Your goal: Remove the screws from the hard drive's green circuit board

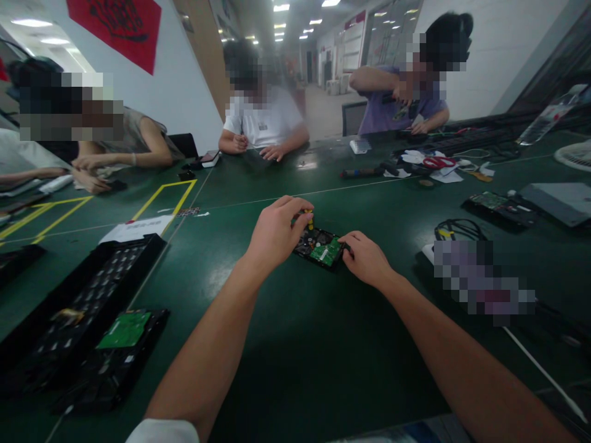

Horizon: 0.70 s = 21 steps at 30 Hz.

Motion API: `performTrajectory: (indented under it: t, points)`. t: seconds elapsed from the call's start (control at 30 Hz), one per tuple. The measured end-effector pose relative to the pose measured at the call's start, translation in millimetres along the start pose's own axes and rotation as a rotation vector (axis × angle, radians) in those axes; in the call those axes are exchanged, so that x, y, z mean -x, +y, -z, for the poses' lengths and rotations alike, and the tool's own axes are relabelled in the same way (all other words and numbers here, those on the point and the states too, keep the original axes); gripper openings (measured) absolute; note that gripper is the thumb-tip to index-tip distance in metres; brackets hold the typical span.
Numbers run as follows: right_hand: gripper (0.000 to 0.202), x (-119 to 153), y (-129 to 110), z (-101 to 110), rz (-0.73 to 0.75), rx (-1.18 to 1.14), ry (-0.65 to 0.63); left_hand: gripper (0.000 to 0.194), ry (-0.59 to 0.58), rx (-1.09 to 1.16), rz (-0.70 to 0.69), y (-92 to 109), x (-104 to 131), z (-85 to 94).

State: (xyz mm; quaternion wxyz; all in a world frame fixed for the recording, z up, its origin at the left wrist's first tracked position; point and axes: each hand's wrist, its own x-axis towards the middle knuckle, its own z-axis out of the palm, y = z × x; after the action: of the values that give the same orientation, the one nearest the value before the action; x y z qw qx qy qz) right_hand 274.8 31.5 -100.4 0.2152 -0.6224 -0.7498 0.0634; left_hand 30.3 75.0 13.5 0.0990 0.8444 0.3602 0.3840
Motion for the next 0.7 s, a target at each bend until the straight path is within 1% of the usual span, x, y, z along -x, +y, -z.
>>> performTrajectory:
  t: [0.13, 0.2, 0.37, 0.43, 0.6, 0.7]
  points:
    - [0.029, -2.2, 1.0, -0.9, -0.044, -0.004, 0.052, 0.019, -0.017, -0.007, -0.019, 1.4, -0.6, 2.2]
    - [0.029, -2.4, 0.1, -0.7, -0.085, -0.008, 0.054, 0.020, -0.023, -0.004, -0.029, 1.1, -0.6, 2.9]
    - [0.053, -0.9, -6.8, -0.9, -0.181, 0.012, -0.034, 0.019, -0.035, 0.015, -0.020, -1.0, 0.1, 2.5]
    - [0.056, -1.1, -8.6, -2.3, -0.199, 0.029, -0.054, 0.019, -0.044, 0.036, -0.012, -1.0, 0.4, 2.1]
    - [0.046, -4.4, -7.3, -6.0, -0.227, -0.032, -0.043, 0.019, -0.073, 0.087, -0.018, 1.2, 0.6, 1.5]
    - [0.040, -5.7, -6.4, -6.2, -0.259, -0.078, -0.044, 0.014, -0.075, 0.113, -0.013, 1.7, 0.0, 1.6]
